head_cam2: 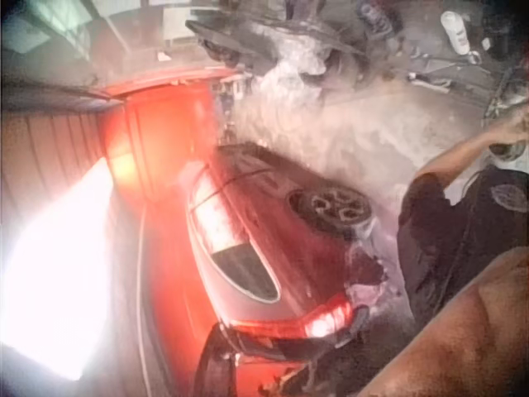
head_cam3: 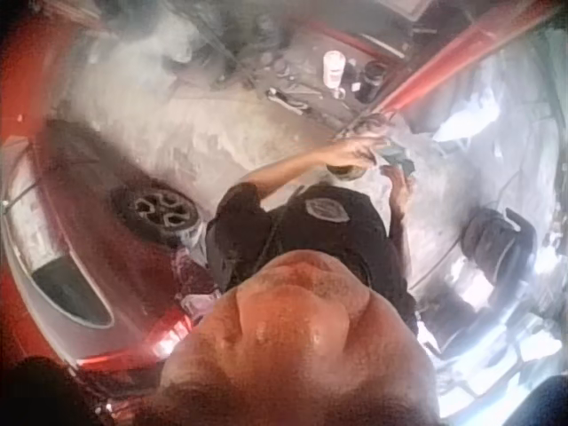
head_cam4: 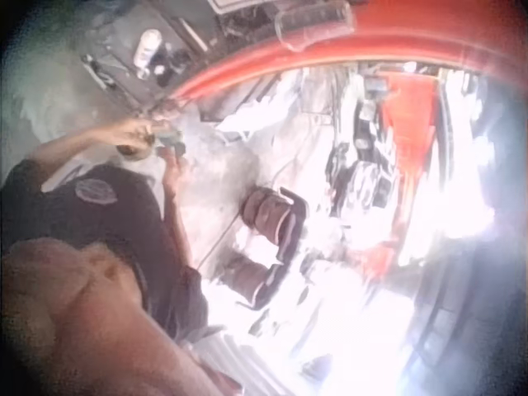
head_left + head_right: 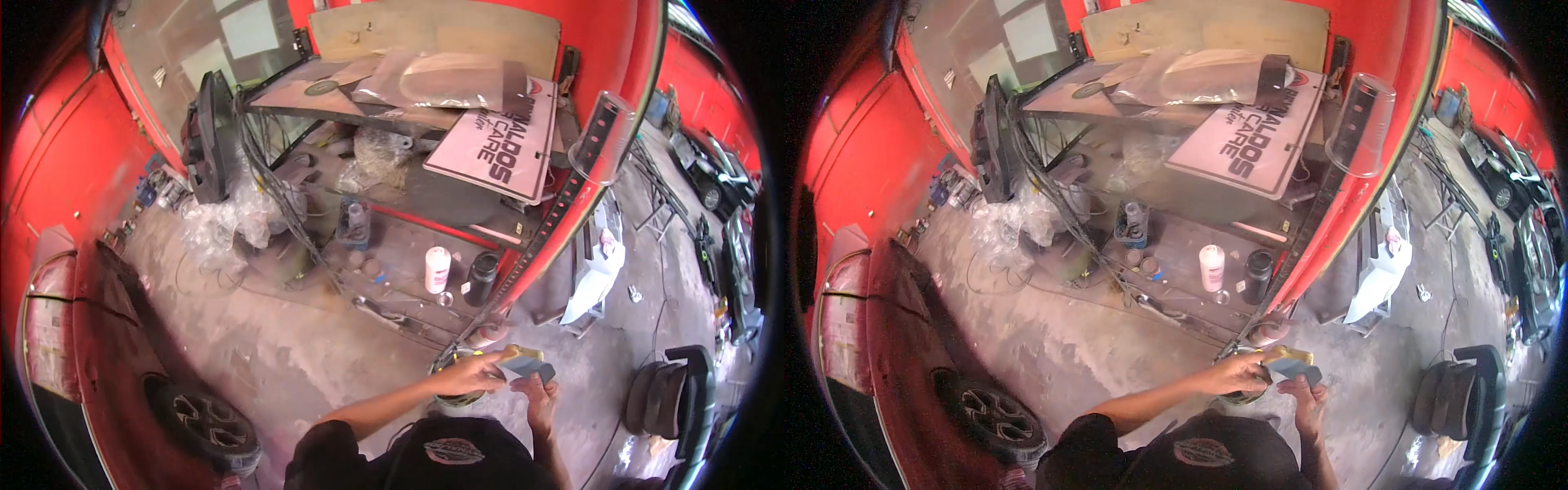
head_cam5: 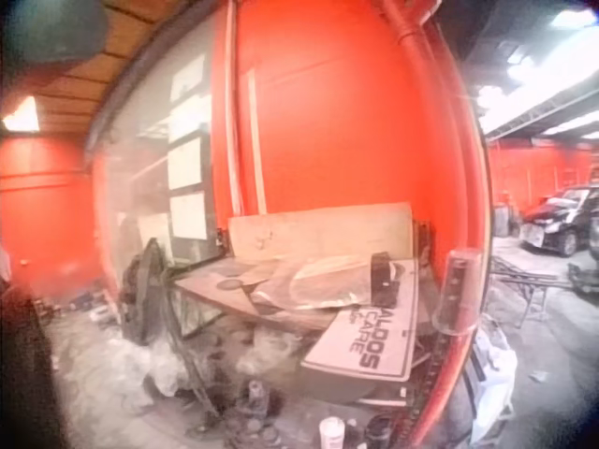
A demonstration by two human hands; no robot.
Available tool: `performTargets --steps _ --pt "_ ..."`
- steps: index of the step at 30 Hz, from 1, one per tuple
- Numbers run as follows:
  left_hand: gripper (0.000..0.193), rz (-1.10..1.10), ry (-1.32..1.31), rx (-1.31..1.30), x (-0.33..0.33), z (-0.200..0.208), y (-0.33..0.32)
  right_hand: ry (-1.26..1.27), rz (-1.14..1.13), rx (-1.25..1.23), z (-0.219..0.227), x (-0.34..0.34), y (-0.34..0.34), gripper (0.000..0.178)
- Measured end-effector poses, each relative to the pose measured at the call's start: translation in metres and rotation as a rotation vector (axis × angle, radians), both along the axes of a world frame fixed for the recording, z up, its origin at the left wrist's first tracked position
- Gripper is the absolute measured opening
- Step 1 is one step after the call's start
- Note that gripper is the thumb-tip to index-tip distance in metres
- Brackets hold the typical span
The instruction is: The person sands a black car fender with a sanding block, then picks up a spray gun and applies a coat of paint to the fender. The person works in a cluttered garage with various car parts and tools visible.
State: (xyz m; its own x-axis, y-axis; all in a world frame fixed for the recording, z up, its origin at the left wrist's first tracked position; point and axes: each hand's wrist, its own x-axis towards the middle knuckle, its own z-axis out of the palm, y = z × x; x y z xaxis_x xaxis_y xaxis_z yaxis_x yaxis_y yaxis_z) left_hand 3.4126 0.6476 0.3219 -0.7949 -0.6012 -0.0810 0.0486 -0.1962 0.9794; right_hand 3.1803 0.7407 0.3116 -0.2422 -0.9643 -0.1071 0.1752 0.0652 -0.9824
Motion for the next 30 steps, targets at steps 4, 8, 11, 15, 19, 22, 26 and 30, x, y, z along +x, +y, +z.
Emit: performTargets --steps 4,8,11,15,19,22,26,30 --pt "0.050 0.102 -0.067 -0.530 0.008 -0.012 -0.013 -0.005 0.022 -0.025 0.000 0.001 0.007 0.030" --pt "0.032 0.682 -0.481 -0.514 0.073 0.141 -0.076 -0.030 -0.096 0.007 -0.003 -0.022 0.024 0.028" --pt "0.018 1.222 -0.353 -1.335 0.144 0.234 -0.157 0.002 -0.097 0.016 0.002 -0.025 0.029 0.032" --pt "0.021 1.209 -0.900 -1.823 0.218 0.333 -0.264 0.056 -0.046 0.037 0.006 -0.012 0.031 0.037" --pt "0.025 0.870 -1.180 -1.521 0.244 0.359 -0.321 0.054 -0.058 0.030 -0.005 -0.007 0.035 0.038" --pt "0.023 0.782 -1.200 -1.517 0.249 0.364 -0.347 0.054 -0.076 0.031 -0.006 -0.010 0.039 0.038" --pt "0.019 0.798 -1.004 -1.588 0.265 0.360 -0.374 0.054 -0.105 0.033 -0.002 -0.011 0.038 0.037" --pt "0.015 1.014 -0.743 -1.549 0.266 0.364 -0.385 0.067 -0.117 0.043 -0.004 -0.010 0.040 0.039"
